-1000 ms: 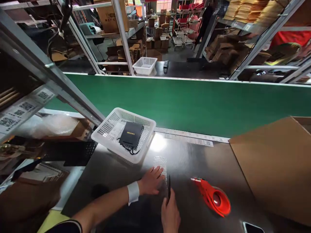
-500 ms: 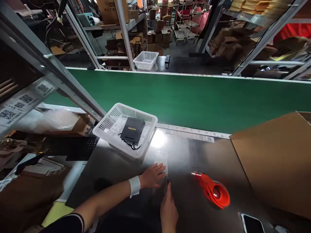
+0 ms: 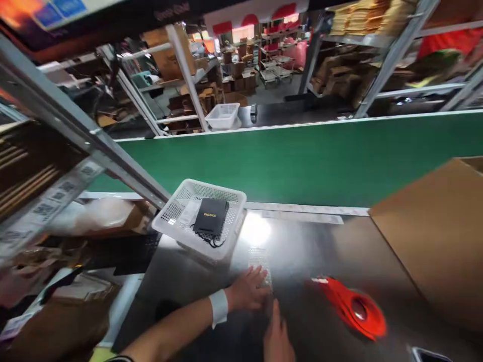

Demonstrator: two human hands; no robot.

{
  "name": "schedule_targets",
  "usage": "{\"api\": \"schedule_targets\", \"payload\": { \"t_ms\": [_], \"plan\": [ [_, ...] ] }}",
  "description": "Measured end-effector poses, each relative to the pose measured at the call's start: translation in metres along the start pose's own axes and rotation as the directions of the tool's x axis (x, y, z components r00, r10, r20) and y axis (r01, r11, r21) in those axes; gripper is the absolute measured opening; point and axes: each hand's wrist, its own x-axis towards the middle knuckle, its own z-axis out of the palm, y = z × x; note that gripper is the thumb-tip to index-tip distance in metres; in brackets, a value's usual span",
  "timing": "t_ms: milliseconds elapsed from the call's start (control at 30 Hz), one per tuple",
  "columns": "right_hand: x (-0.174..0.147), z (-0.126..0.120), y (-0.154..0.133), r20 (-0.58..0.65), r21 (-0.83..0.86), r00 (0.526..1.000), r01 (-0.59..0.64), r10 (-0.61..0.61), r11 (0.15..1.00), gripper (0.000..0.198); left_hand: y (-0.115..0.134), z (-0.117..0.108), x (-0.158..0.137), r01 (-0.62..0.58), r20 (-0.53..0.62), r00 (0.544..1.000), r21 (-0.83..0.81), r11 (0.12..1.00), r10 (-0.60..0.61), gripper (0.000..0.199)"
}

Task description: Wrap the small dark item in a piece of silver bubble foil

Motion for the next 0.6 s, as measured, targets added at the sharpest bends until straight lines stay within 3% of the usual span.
{"api": "schedule_targets", "payload": {
  "t_ms": [133,400,600],
  "plan": [
    [-0.008,-0.015,-0.020,0.164,-0.073,0.986,-0.025,0.037,0.997,0.068,-0.002,0.002,-0.003,0.004,0.025,1.000,-0.104,0.995,-0.002,0.067],
    [-0.013,-0.021,-0.030,0.173,-0.089,0.983,-0.038,0.053,0.995,0.067,-0.004,0.010,-0.005,0.013,0.036,0.999,-0.114,0.993,-0.009,0.066],
    [-0.009,-0.021,-0.035,0.205,-0.117,0.977,-0.034,0.057,0.993,0.068,0.000,-0.002,-0.003,0.042,0.091,0.995,-0.134,0.990,-0.030,0.066]
  ]
}}
